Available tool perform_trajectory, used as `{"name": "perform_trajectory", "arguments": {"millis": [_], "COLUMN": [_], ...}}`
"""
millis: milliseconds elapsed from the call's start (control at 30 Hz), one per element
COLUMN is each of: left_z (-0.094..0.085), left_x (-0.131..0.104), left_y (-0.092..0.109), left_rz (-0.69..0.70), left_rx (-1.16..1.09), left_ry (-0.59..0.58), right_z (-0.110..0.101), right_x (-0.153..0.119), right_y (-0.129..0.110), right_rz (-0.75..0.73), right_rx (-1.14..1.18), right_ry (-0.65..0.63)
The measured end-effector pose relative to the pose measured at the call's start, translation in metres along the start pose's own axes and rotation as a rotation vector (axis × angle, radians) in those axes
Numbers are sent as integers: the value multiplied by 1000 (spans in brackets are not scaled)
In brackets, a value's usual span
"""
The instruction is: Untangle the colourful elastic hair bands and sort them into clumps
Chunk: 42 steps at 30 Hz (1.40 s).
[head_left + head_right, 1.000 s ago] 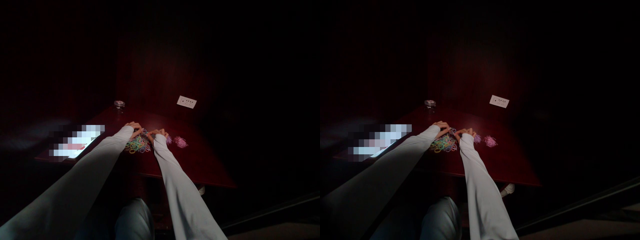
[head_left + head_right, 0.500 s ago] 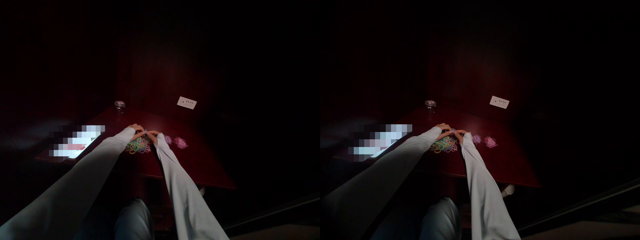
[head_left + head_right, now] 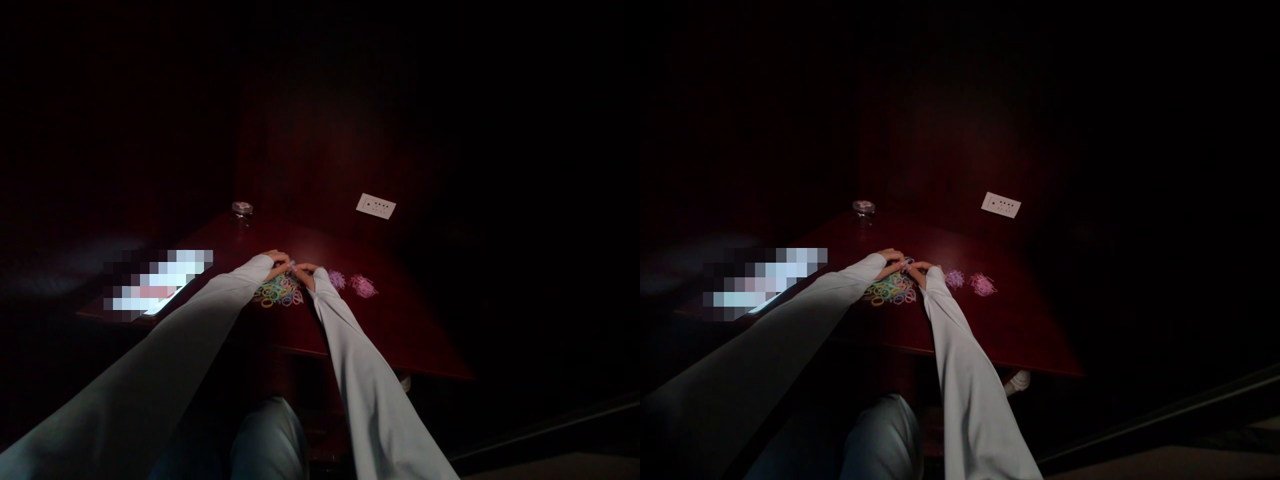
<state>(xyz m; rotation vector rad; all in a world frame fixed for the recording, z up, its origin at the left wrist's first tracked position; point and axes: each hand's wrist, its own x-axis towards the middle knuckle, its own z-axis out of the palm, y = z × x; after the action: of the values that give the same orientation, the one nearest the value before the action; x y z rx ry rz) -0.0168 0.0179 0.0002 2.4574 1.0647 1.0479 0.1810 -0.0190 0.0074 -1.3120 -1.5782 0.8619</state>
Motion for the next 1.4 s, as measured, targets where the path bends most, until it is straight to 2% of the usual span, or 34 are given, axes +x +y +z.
{"name": "perform_trajectory", "arguments": {"millis": [133, 233, 400, 533, 600, 700, 833, 900, 967, 1067, 1233, 1400], "left_z": [-5, -8, -8, -7, -6, -7, -12, -17, -23, -30, -33, -28], "left_x": [0, -1, -1, -1, -1, -4, -7, -9, -11, -13, -13, -8], "left_y": [1, 6, 9, 10, 12, 14, 17, 21, 25, 33, 37, 31], "left_rz": [16, 21, 33, 7, -12, -55, -83, -80, -89, -94, -62, -211], "left_rx": [-27, -32, -46, -39, -26, -5, 32, 25, 11, 18, 60, 218], "left_ry": [-38, 1, -8, 54, 75, 90, 57, 24, 7, 26, 44, 148], "right_z": [2, 2, 1, -1, -7, -27, -58, -66, -68, -66, -69, -66], "right_x": [3, 4, -5, -13, -15, -15, -15, -16, -19, -25, -31, -27], "right_y": [1, 0, -8, -18, -23, -29, -31, -30, -31, -33, -34, -31], "right_rz": [-3, -15, -73, -114, -127, -112, -12, 40, 55, 73, 133, 82], "right_rx": [10, -10, -181, -321, -416, -624, -832, -899, -965, -1057, -1080, -1010], "right_ry": [7, 36, 81, 143, 198, 365, 553, 541, 471, 392, 346, 369]}}
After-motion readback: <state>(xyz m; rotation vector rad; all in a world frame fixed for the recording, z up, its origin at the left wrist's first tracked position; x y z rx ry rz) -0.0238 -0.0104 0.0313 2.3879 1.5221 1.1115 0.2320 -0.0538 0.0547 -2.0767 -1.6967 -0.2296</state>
